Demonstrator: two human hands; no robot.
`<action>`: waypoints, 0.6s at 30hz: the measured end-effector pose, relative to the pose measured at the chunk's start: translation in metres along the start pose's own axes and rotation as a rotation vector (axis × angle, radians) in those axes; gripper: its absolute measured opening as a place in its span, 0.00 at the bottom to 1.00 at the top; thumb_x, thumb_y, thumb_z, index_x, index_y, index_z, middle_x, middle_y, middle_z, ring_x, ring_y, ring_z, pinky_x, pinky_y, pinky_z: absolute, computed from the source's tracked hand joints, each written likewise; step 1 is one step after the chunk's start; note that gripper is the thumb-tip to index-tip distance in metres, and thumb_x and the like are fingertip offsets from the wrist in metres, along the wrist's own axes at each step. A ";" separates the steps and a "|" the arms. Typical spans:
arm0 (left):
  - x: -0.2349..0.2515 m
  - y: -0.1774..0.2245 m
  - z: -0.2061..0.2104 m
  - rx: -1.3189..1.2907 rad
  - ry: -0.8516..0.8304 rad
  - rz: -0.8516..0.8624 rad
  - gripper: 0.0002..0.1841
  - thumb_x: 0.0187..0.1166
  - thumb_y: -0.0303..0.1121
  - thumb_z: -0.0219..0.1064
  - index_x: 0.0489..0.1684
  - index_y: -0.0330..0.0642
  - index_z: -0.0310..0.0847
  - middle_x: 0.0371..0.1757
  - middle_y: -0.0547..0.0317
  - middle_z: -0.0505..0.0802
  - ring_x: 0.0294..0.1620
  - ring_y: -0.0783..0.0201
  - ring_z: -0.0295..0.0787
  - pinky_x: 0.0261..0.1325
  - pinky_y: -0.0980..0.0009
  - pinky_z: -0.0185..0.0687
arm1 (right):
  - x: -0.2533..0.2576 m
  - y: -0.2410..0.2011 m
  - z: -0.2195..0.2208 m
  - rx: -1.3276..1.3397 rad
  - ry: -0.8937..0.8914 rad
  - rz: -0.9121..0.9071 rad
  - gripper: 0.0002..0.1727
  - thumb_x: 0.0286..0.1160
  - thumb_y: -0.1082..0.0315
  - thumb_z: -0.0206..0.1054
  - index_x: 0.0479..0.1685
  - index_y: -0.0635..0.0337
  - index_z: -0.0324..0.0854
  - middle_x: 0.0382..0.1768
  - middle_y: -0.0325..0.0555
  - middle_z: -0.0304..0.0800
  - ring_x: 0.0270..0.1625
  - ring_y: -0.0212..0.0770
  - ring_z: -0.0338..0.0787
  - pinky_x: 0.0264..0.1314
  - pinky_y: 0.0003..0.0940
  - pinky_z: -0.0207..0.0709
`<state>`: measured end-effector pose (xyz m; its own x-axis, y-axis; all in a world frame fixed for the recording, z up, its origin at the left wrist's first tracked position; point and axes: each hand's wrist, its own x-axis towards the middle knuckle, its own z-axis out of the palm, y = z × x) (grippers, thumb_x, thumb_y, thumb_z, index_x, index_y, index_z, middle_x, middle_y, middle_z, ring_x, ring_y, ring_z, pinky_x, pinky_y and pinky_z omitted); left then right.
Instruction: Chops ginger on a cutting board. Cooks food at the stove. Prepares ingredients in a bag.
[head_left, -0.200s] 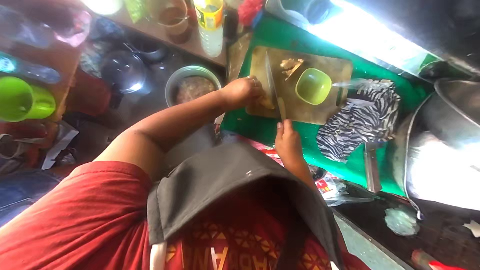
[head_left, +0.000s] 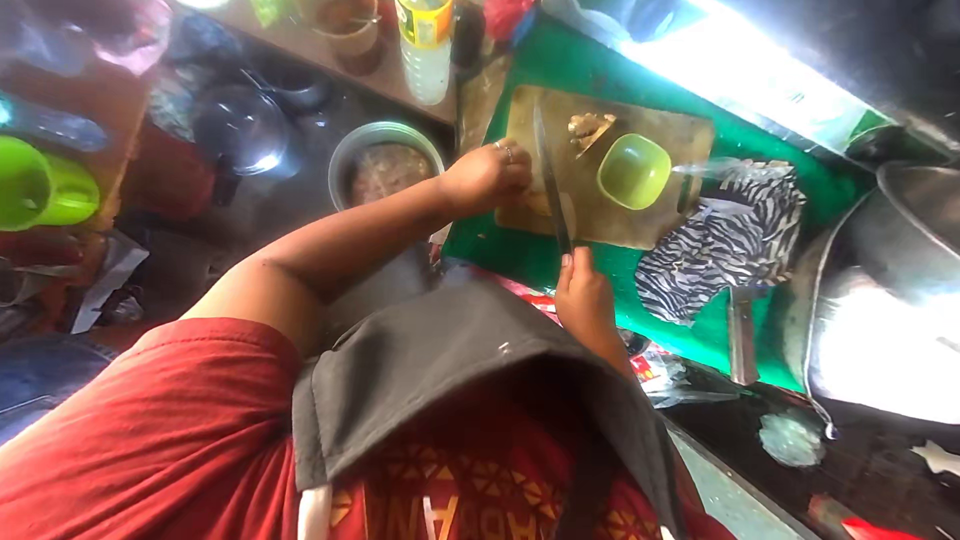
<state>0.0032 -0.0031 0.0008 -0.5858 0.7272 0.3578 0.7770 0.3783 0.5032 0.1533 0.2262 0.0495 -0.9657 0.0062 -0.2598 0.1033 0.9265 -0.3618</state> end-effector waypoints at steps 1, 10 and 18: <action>-0.002 -0.001 0.002 -0.006 0.046 0.015 0.08 0.81 0.32 0.69 0.41 0.37 0.92 0.49 0.45 0.94 0.58 0.46 0.89 0.63 0.56 0.83 | -0.003 0.000 -0.001 -0.008 -0.020 -0.002 0.17 0.95 0.62 0.48 0.58 0.67 0.75 0.24 0.59 0.86 0.31 0.62 0.92 0.33 0.57 0.83; -0.005 -0.005 0.009 -0.093 0.095 -0.026 0.09 0.81 0.26 0.66 0.37 0.37 0.94 0.44 0.47 0.95 0.55 0.50 0.90 0.63 0.62 0.82 | -0.007 -0.019 0.001 -0.062 -0.290 0.262 0.21 0.96 0.64 0.45 0.70 0.74 0.69 0.42 0.70 0.91 0.50 0.68 0.94 0.53 0.61 0.84; 0.012 -0.008 -0.008 -0.034 -0.076 -0.072 0.10 0.83 0.26 0.64 0.36 0.34 0.92 0.45 0.44 0.94 0.58 0.45 0.89 0.66 0.56 0.80 | 0.009 -0.017 0.002 -0.032 -0.212 0.182 0.17 0.96 0.62 0.47 0.63 0.68 0.70 0.32 0.64 0.88 0.40 0.65 0.94 0.42 0.60 0.85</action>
<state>-0.0122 -0.0020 0.0071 -0.6194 0.7408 0.2599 0.7247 0.4122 0.5522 0.1434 0.2102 0.0517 -0.8603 0.0977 -0.5003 0.2592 0.9290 -0.2643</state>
